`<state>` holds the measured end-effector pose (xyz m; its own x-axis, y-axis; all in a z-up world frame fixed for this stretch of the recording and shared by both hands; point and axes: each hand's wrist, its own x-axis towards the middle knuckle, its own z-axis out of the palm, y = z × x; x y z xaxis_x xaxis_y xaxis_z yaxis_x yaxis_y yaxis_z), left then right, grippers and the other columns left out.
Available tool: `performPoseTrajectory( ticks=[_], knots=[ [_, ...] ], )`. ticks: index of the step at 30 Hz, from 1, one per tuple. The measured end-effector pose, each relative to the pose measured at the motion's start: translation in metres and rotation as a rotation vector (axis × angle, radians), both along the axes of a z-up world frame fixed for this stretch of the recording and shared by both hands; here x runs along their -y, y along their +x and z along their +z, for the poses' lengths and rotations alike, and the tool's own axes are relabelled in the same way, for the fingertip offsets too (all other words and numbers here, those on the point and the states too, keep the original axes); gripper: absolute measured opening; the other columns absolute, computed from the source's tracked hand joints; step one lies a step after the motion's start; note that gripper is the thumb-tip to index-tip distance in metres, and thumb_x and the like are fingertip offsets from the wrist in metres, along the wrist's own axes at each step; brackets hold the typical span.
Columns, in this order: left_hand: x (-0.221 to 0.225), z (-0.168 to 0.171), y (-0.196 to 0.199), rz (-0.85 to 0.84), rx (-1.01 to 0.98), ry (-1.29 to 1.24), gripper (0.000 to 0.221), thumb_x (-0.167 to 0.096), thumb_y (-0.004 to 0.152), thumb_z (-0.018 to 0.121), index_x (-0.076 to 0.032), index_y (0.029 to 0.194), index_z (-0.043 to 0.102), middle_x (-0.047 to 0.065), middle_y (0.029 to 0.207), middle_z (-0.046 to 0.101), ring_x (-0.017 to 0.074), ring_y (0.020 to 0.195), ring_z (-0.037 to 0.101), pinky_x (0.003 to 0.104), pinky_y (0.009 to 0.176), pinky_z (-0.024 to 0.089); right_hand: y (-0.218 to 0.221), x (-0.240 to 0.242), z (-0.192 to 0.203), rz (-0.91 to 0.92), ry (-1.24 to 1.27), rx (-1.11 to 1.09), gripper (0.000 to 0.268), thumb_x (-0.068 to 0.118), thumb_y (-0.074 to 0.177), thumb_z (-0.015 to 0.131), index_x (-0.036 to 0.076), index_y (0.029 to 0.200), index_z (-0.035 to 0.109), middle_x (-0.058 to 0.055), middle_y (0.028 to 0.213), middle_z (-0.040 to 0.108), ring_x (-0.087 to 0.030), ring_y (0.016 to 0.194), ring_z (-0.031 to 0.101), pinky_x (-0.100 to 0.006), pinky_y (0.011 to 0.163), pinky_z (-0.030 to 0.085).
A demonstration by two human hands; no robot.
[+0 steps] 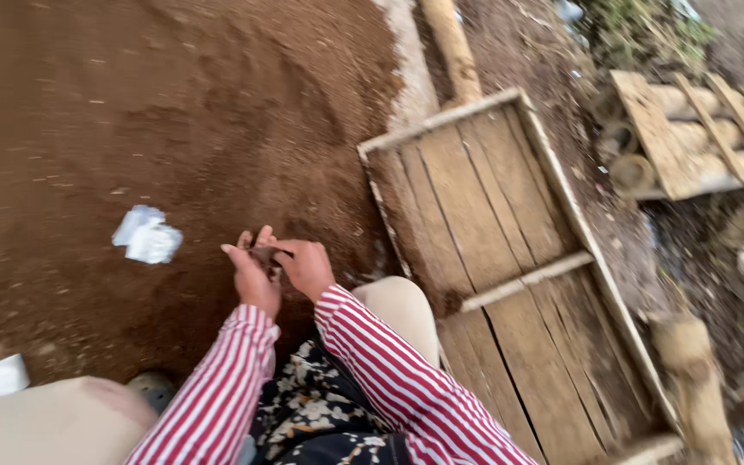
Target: The person fills small plastic bags with soil by hand. They scoop soil from a pile on the floor into each bag until it is full.
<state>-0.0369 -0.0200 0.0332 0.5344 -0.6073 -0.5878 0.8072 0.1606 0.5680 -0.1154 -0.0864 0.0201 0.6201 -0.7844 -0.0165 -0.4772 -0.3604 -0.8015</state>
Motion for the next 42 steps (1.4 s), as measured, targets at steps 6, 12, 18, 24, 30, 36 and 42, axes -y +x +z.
performPoseTrajectory(
  ticks=[6,12,18,24,30,36,42],
  knots=[
    [-0.004,0.017,-0.003,-0.325,0.400,0.131,0.052,-0.055,0.105,0.029,-0.020,0.144,0.032,0.007,0.148,0.037,0.0262,0.137,0.034,0.048,0.108,0.030,-0.121,0.072,0.049,-0.070,-0.206,-0.190,0.019,0.010,0.087,0.065,0.012,0.103,0.075,-0.013,0.097,0.074,-0.035,0.095,0.068,-0.048,0.088,0.055],
    [-0.023,0.032,0.010,-0.281,0.654,0.213,0.050,-0.049,0.111,0.034,-0.020,0.151,0.029,0.015,0.157,0.024,0.0352,0.141,0.032,0.054,0.106,0.041,-0.323,0.140,-0.013,-0.028,-0.352,-0.912,0.013,0.023,0.088,0.065,0.016,0.090,0.076,-0.010,0.086,0.074,-0.033,0.083,0.072,-0.044,0.076,0.060],
    [-0.035,0.040,0.008,-0.290,0.783,0.275,0.043,-0.038,0.114,0.034,-0.016,0.151,0.028,0.014,0.154,0.029,0.0309,0.141,0.034,0.048,0.105,0.044,-0.360,0.164,-0.084,0.316,-0.372,-1.075,0.016,0.027,0.089,0.062,0.018,0.091,0.075,-0.006,0.086,0.075,-0.030,0.082,0.073,-0.042,0.077,0.061],
    [-0.045,0.056,0.016,-0.200,0.787,0.318,0.046,-0.037,0.110,0.034,-0.009,0.147,0.028,0.018,0.146,0.035,0.0293,0.135,0.040,0.045,0.101,0.046,-0.366,0.165,-0.099,0.438,-0.174,-1.084,0.026,0.026,0.095,0.054,0.017,0.118,0.065,-0.007,0.114,0.066,-0.026,0.106,0.064,-0.041,0.092,0.053],
    [-0.058,0.002,0.014,-0.084,0.965,0.458,0.032,-0.021,0.103,0.052,-0.010,0.133,0.045,0.010,0.123,0.052,0.0225,0.110,0.053,0.033,0.081,0.053,-0.355,0.111,-0.066,0.511,-0.468,-1.002,0.036,0.035,0.102,0.040,0.011,0.106,0.067,-0.010,0.108,0.066,-0.028,0.101,0.066,-0.038,0.094,0.052],
    [-0.039,-0.055,-0.035,-0.932,1.486,0.485,0.024,-0.038,0.098,0.055,-0.021,0.102,0.072,0.002,0.106,0.069,0.0257,0.105,0.065,0.040,0.089,0.054,-0.380,0.098,-0.132,0.025,-0.846,-0.635,0.035,0.046,0.098,0.052,0.015,0.088,0.065,-0.004,0.087,0.065,-0.022,0.092,0.066,-0.037,0.090,0.051],
    [-0.014,-0.125,-0.076,-1.325,1.915,0.373,0.028,-0.032,0.082,0.070,-0.015,0.104,0.065,0.000,0.102,0.048,0.0217,0.103,0.051,0.034,0.084,0.050,-0.378,0.099,-0.149,-0.051,-0.955,-0.511,0.034,0.047,0.093,0.058,0.016,0.079,0.063,-0.003,0.081,0.062,-0.021,0.084,0.064,-0.035,0.090,0.049]
  ],
)
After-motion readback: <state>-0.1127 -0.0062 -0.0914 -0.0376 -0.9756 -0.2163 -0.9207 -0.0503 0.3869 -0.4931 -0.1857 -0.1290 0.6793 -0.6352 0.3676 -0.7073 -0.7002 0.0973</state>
